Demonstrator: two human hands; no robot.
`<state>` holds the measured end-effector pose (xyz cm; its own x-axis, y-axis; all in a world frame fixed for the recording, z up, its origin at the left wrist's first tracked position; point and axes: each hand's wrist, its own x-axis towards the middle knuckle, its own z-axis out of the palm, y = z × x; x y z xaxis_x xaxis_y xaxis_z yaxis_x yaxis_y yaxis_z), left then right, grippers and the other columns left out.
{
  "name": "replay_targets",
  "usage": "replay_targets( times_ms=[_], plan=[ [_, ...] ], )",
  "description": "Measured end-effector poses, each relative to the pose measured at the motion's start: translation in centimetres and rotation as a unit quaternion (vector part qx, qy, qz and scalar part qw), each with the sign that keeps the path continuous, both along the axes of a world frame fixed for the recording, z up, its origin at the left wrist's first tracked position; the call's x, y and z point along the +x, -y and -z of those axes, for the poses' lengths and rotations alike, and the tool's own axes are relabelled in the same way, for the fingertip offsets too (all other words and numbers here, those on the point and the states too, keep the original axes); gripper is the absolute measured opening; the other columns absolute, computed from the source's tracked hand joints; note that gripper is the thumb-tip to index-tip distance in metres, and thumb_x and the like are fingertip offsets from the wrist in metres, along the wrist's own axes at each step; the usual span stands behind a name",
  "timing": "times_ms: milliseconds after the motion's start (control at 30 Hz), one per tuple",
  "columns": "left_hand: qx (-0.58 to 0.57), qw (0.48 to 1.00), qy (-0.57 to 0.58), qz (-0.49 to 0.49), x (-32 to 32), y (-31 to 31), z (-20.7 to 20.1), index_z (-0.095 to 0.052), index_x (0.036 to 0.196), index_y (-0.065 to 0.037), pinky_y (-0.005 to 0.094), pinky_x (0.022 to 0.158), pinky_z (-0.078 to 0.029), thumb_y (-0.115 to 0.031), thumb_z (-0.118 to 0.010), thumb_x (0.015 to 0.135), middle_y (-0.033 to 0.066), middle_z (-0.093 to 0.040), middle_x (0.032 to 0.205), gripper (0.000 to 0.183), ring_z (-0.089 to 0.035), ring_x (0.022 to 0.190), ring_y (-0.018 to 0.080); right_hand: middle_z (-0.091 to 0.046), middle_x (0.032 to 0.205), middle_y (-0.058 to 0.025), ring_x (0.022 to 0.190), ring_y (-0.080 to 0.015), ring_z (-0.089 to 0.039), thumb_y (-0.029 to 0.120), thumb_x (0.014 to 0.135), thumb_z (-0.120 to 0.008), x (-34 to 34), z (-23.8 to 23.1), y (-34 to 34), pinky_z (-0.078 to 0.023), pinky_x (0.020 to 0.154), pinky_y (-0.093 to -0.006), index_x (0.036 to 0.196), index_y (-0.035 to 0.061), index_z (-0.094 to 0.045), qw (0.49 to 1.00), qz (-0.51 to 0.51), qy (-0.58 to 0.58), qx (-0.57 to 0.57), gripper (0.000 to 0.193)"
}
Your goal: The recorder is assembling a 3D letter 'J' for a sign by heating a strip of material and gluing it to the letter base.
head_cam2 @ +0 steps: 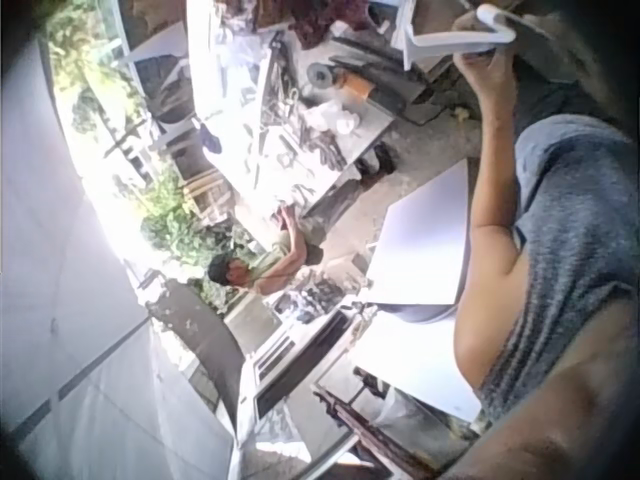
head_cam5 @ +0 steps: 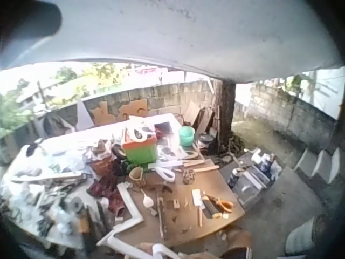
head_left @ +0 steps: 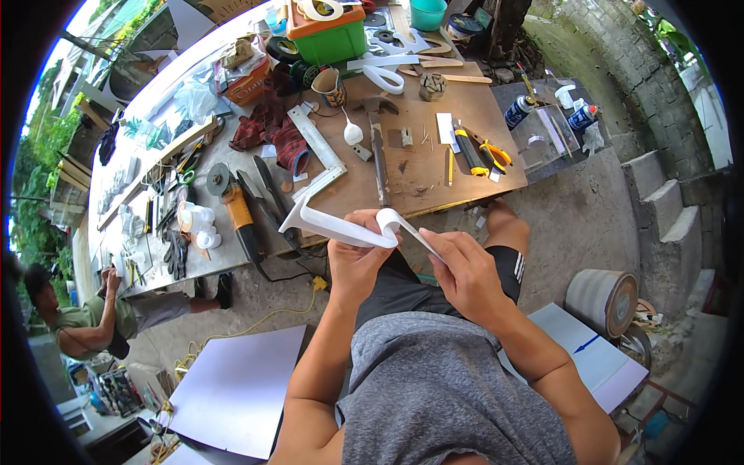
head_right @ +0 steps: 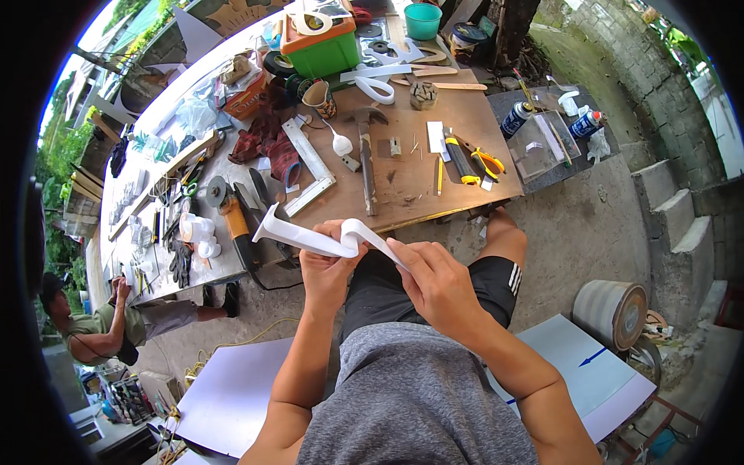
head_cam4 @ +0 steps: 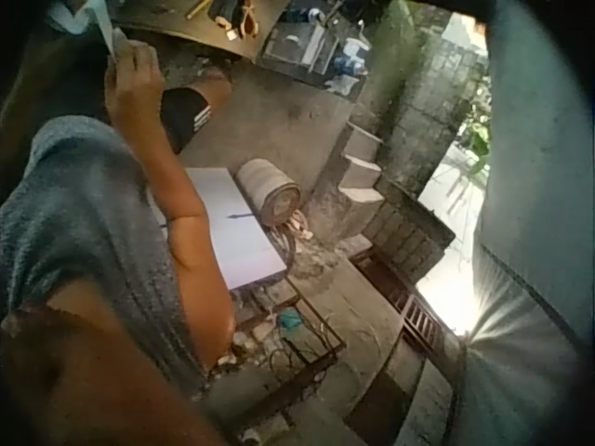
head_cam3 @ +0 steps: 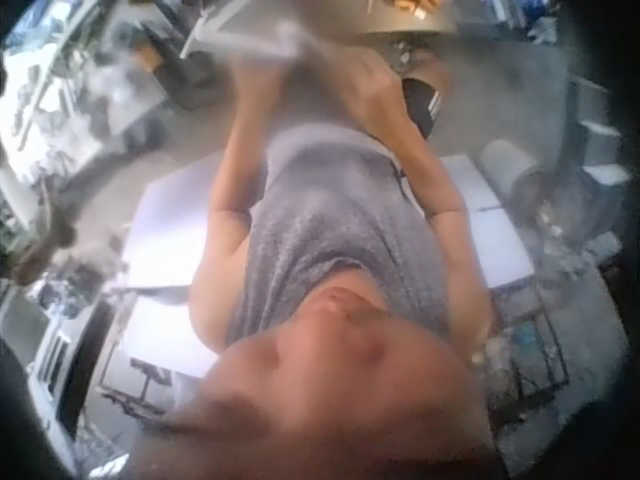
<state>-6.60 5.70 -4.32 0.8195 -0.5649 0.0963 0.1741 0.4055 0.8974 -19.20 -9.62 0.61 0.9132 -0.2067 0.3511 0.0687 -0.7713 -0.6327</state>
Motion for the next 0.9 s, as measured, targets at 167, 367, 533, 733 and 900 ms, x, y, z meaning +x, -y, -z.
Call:
replay_targets(
  times_ms=[167, 367, 533, 733, 900],
  plan=[
    [0.023, 0.999, -0.04, 0.008, -0.5, 0.2, -0.5, -0.049, 0.109, -0.004, 0.0313, 0.09, -0.057, 0.009, -0.074, 0.086, 0.0093, -0.06, 0.115, 0.036, -0.068, 0.1, 0.0169, -0.066, 0.099, -0.0133, 0.088, -0.0316, -0.066, -0.004, 0.083, -0.071, -0.2, 0.1, 0.1, -0.057, 0.075, -0.0395, 0.131, 0.0028, -0.062, 1.0, 0.004, 0.007, 0.002, 0.05],
    [0.011, 0.993, 0.113, 0.028, -0.3, 0.7, -0.9, -0.044, 0.124, -0.004, 0.0356, 0.098, -0.047, -0.002, -0.082, 0.084, 0.0117, -0.058, 0.124, 0.055, -0.059, 0.113, 0.0186, -0.072, 0.096, -0.011, 0.077, -0.018, -0.068, 0.014, 0.101, -0.064, -0.5, 0.6, 1.1, -0.055, 0.068, -0.03, 0.13, -0.0001, -0.058, 0.879, 0.001, -0.092, 0.467, 0.033],
    [0.07, 0.986, 0.153, -0.005, -0.5, 0.9, -1.6, -0.044, 0.129, -0.003, 0.0351, 0.096, -0.048, -0.007, -0.079, 0.087, 0.0178, -0.055, 0.131, 0.055, -0.061, 0.112, 0.0205, -0.072, 0.085, -0.0104, 0.063, -0.0121, -0.065, 0.032, 0.099, -0.067, -0.8, 2.4, 4.7, -0.051, 0.059, -0.0227, 0.131, 0.0002, -0.057, 0.707, -0.122, -0.181, 0.673, 0.046],
    [0.09, 0.969, 0.23, 0.015, -1.8, 2.3, -3.4, -0.037, 0.141, -0.002, 0.0382, 0.1, -0.048, -0.008, -0.075, 0.091, 0.0199, -0.051, 0.139, 0.063, -0.059, 0.113, 0.0212, -0.066, 0.069, -0.0093, 0.049, -0.0138, -0.058, 0.029, 0.102, -0.062, -1.4, 4.7, 4.4, -0.043, 0.047, -0.0253, 0.132, -0.0046, -0.059, 0.59, -0.222, -0.147, 0.762, 0.045],
    [0.135, 0.971, 0.19, 0.053, -2.4, 3.5, -3.9, -0.038, 0.145, -0.001, 0.035, 0.097, -0.049, 0.006, -0.071, 0.088, 0.0154, -0.056, 0.136, 0.066, -0.059, 0.111, 0.0181, -0.066, 0.074, -0.0074, 0.055, -0.0117, -0.059, 0.033, 0.099, -0.066, -1.7, 6.5, 4.2, -0.045, 0.049, -0.0227, 0.135, -0.0017, -0.057, 0.544, -0.244, -0.137, 0.791, 0.05]
  ],
)
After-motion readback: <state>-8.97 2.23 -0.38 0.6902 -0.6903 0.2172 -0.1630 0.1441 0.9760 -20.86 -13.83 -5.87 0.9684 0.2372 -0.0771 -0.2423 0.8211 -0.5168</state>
